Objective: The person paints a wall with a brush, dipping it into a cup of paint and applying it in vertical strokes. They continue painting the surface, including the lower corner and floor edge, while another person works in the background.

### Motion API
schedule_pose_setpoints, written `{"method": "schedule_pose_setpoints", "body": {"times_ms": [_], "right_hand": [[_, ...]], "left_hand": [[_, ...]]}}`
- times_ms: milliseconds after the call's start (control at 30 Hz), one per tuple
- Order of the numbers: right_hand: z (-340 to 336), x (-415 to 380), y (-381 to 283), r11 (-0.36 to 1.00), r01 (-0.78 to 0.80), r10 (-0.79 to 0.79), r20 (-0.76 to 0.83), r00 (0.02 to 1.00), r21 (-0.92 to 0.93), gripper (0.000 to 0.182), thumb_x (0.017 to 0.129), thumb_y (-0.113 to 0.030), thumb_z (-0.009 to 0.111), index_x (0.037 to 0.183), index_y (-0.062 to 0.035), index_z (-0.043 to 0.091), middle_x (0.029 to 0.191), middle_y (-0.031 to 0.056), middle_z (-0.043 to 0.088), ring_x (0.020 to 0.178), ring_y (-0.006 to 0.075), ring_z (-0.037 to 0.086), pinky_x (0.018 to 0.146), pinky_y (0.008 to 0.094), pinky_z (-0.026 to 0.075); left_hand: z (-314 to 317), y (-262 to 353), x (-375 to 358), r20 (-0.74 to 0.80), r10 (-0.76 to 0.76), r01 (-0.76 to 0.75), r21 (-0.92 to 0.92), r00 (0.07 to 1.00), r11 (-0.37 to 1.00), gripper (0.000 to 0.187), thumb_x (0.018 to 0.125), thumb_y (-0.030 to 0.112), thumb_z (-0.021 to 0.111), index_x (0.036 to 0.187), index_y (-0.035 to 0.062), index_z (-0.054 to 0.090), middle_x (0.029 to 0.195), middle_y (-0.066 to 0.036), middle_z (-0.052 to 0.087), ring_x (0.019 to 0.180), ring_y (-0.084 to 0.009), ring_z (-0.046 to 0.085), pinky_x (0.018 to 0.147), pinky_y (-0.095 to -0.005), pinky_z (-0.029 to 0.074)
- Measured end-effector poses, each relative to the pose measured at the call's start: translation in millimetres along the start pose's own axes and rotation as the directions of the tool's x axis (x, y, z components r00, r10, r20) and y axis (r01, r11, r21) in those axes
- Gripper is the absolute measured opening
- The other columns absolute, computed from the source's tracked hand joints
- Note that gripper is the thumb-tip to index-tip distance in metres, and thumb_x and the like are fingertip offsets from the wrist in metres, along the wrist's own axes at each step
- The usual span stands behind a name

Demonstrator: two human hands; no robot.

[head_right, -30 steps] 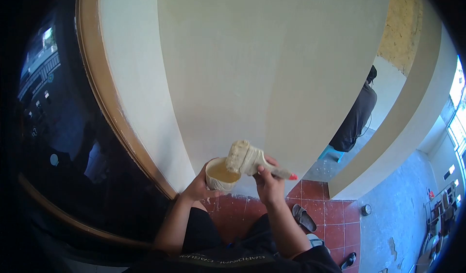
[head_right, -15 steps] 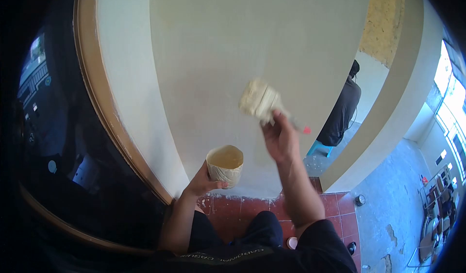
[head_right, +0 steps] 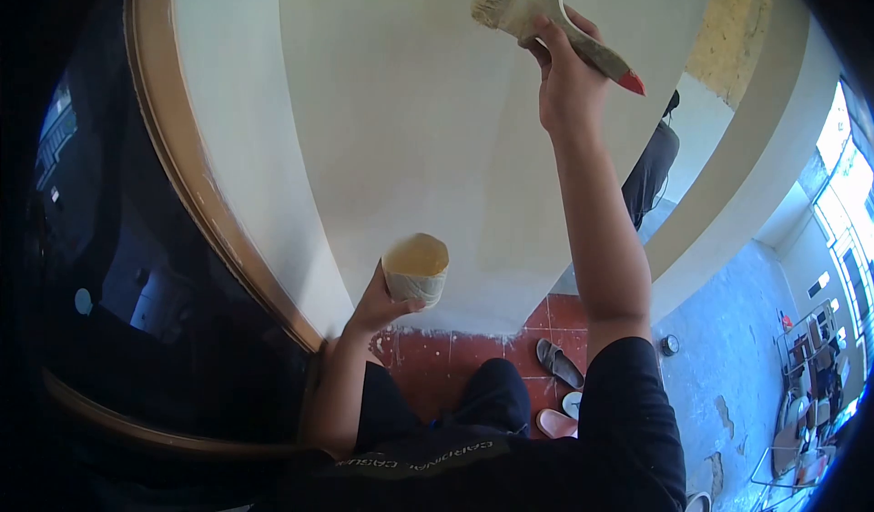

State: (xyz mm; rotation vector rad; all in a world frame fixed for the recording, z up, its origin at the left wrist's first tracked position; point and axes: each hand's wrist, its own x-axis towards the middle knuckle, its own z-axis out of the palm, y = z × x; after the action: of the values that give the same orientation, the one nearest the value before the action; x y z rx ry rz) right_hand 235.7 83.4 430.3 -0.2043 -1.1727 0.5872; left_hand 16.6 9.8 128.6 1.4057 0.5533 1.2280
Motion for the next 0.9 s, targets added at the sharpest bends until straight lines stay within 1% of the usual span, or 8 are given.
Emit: {"method": "schedule_pose_setpoints", "body": {"times_ms": [200, 333, 367, 400, 467, 600, 833, 900], "right_hand": [[-3.2, -8.7, -4.0, 0.999, -0.008, 0.008, 0.003, 1.0, 0.035, 0.039, 0.084, -0.004, 0.067, 0.117, 0.0065, 0.048, 0.107, 0.015, 0.059, 0.099, 0.0219, 0.06, 0.085, 0.035, 0.052], [-3.7, 26.7, 0.2, 0.983, 0.157, -0.159, -0.018, 0.987, -0.093, 0.037, 0.083, -0.005, 0.069, 0.114, 0.0049, 0.053, 0.106, 0.013, 0.061, 0.096, 0.0214, 0.062, 0.081, 0.0319, 0.053], [-11.6, 38.5, 3.1, 0.736, 0.488, -0.458, 0.186, 0.869, -0.469, 0.031, 0.082, -0.005, 0.069, 0.11, 0.0022, 0.058, 0.103, 0.0113, 0.063, 0.094, 0.0203, 0.063, 0.079, 0.0311, 0.052], [-14.9, 47.0, 4.3, 0.257, 0.703, -0.585, 0.473, 0.659, -0.663, 0.026, 0.081, -0.005, 0.07, 0.106, -0.0006, 0.062, 0.101, 0.0097, 0.065, 0.093, 0.0191, 0.063, 0.078, 0.0304, 0.052], [-9.6, 50.7, 3.9, 0.03, 0.846, -0.593, 0.672, 0.444, -0.532, 0.028, 0.073, -0.001, 0.071, 0.1, -0.0051, 0.066, 0.098, 0.0097, 0.065, 0.09, 0.0242, 0.063, 0.078, 0.0341, 0.052], [-17.8, 33.6, 12.5, -0.137, 0.868, -0.298, 0.856, 0.423, -0.477, 0.037, 0.07, -0.001, 0.066, 0.106, -0.0071, 0.064, 0.101, 0.0071, 0.062, 0.093, 0.0278, 0.059, 0.077, 0.0368, 0.051], [-43.4, -47.5, 19.5, -0.028, 0.868, -0.018, 0.869, 0.495, -0.495, 0.045, 0.065, -0.003, 0.066, 0.11, -0.0076, 0.063, 0.102, 0.0049, 0.06, 0.093, 0.0254, 0.057, 0.079, 0.0351, 0.052], [-44.1, -48.1, 10.5, 0.203, 0.797, 0.102, 0.822, 0.561, -0.569, 0.038, 0.07, -0.004, 0.067, 0.108, -0.0097, 0.065, 0.099, 0.0063, 0.062, 0.091, 0.0256, 0.06, 0.078, 0.0359, 0.052]], "left_hand": [[-3.7, 3.8, 2.2, -0.014, -0.022, 0.021, -0.026, 1.0, 0.999, 0.091, 0.068, 0.019, 0.083, 0.138, 0.0029, 0.027, 0.129, -0.013, 0.047, 0.12, -0.0242, 0.049, 0.099, -0.0377, 0.042], [-8.8, -2.1, -4.2, -0.017, -0.013, 0.013, -0.007, 1.0, 1.0, 0.092, 0.067, 0.021, 0.084, 0.138, 0.0031, 0.027, 0.129, -0.012, 0.047, 0.12, -0.0243, 0.049, 0.1, -0.038, 0.042], [-9.1, -3.5, -7.0, -0.023, -0.038, 0.038, -0.02, 0.999, 0.999, 0.094, 0.066, 0.021, 0.084, 0.138, 0.0032, 0.027, 0.13, -0.012, 0.046, 0.121, -0.0244, 0.048, 0.1, -0.0385, 0.042], [-9.2, -5.3, -9.0, -0.029, -0.063, 0.062, -0.034, 0.998, 0.998, 0.096, 0.065, 0.021, 0.085, 0.139, 0.0034, 0.027, 0.131, -0.012, 0.046, 0.122, -0.0246, 0.048, 0.1, -0.039, 0.042], [-10.3, -6.0, -12.9, -0.018, -0.061, 0.061, -0.032, 0.998, 0.998, 0.095, 0.066, 0.022, 0.085, 0.139, 0.0032, 0.027, 0.131, -0.012, 0.046, 0.121, -0.0241, 0.048, 0.101, -0.0388, 0.041], [-14.0, -16.5, -18.3, -0.012, -0.084, 0.084, -0.003, 0.996, 0.996, 0.094, 0.067, 0.022, 0.084, 0.139, 0.0025, 0.026, 0.13, -0.012, 0.046, 0.122, -0.0228, 0.047, 0.101, -0.0384, 0.04], [-21.5, -24.0, -26.1, 0.0, -0.126, 0.126, 0.031, 0.992, 0.992, 0.093, 0.067, 0.021, 0.084, 0.138, 0.0041, 0.026, 0.129, -0.012, 0.047, 0.121, -0.0244, 0.048, 0.101, -0.0385, 0.041], [-22.4, -30.6, -27.7, 0.023, -0.101, 0.101, 0.005, 0.995, 0.995, 0.093, 0.067, 0.022, 0.084, 0.139, 0.0039, 0.026, 0.13, -0.012, 0.047, 0.121, -0.0242, 0.048, 0.101, -0.0384, 0.041]]}}
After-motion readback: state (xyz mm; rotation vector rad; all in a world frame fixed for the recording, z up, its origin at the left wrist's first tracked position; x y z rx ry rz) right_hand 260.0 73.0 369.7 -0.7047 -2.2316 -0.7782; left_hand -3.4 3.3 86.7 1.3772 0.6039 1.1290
